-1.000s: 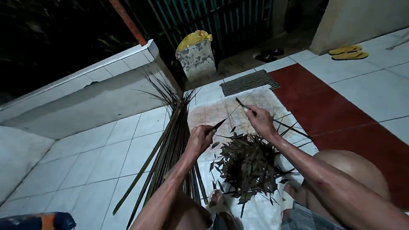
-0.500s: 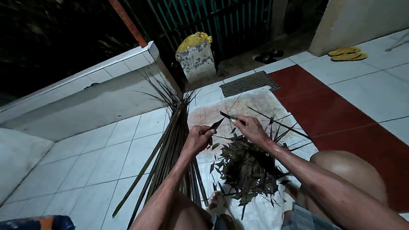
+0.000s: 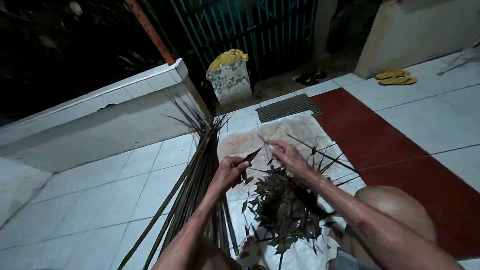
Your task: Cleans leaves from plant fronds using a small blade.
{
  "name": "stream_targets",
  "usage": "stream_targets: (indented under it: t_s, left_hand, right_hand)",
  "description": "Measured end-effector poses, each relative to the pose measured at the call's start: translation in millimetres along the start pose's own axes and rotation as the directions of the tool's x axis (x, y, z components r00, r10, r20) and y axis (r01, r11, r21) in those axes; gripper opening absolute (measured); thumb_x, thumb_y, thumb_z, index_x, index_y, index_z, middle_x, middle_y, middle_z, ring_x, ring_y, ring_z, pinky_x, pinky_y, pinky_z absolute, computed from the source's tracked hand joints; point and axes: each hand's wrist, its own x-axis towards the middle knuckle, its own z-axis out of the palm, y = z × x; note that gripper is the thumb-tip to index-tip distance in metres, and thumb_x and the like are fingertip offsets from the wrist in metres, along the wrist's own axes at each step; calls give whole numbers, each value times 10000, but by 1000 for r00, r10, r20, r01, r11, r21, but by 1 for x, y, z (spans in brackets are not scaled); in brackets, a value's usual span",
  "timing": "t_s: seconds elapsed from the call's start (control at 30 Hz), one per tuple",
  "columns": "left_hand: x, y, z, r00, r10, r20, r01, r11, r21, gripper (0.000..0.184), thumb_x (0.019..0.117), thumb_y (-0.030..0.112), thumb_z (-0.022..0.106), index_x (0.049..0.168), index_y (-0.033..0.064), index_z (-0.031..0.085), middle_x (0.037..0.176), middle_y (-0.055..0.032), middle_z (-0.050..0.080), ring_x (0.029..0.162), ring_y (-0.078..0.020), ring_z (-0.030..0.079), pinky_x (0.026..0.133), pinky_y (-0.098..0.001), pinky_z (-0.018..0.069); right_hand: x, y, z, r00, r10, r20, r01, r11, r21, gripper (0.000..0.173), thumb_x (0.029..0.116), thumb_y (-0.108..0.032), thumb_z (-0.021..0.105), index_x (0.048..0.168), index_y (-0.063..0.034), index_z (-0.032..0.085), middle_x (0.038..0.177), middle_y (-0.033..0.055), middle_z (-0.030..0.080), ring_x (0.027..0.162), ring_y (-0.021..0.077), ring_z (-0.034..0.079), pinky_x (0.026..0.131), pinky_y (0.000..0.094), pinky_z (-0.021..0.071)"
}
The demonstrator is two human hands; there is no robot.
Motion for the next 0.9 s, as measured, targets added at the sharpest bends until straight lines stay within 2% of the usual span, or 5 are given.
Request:
stream_targets:
  t_s: [0.27,0.37,0.5,0.67,0.9]
  left_hand:
    - [5,4,12,997,26,71,-28,999,20,286,1062,313,581,1129,66,709,792,-86,732,486,-164,601,448,-295,514]
    - [9,-4,8,996,65,56,-68,996,57,266,1073,264,554,1121,71,731,764,-56,727,469,-121,559,432,-260,462]
    - [11,-8,4,990,133,-41,-118,958,260,289,1077,278,527,1066,84,741,748,-15,705,577,-106,621,569,-303,541]
    - [17,-13,2,978,166,-123,-99,899,427,304,1069,280,526,1052,67,742,756,-27,700,648,-131,661,693,-357,581]
    - [18,-14,7,974,191,-126,-94,836,541,313,1066,289,517,1054,75,745,819,-61,706,736,-178,678,774,-409,572]
  right_hand:
    - [12,-1,-6,991,-48,-124,62,992,114,377,1066,-341,539,1231,-22,653,795,19,610,602,86,517,547,262,452]
    - [13,3,-10,985,-37,-166,37,999,-4,385,1066,-365,528,1212,-36,663,812,38,626,640,117,555,592,302,483]
    - [1,-1,0,998,-1,-61,-10,983,-183,408,1068,-343,514,1344,-65,626,1030,105,716,868,186,688,829,393,576]
    - [-8,-4,24,994,-63,92,82,972,-219,415,1073,-415,493,1310,-128,676,916,53,684,753,138,622,734,350,536]
    - [-14,-6,32,986,-96,137,134,946,-294,411,1074,-441,472,1292,-179,701,934,42,705,792,149,644,768,384,541]
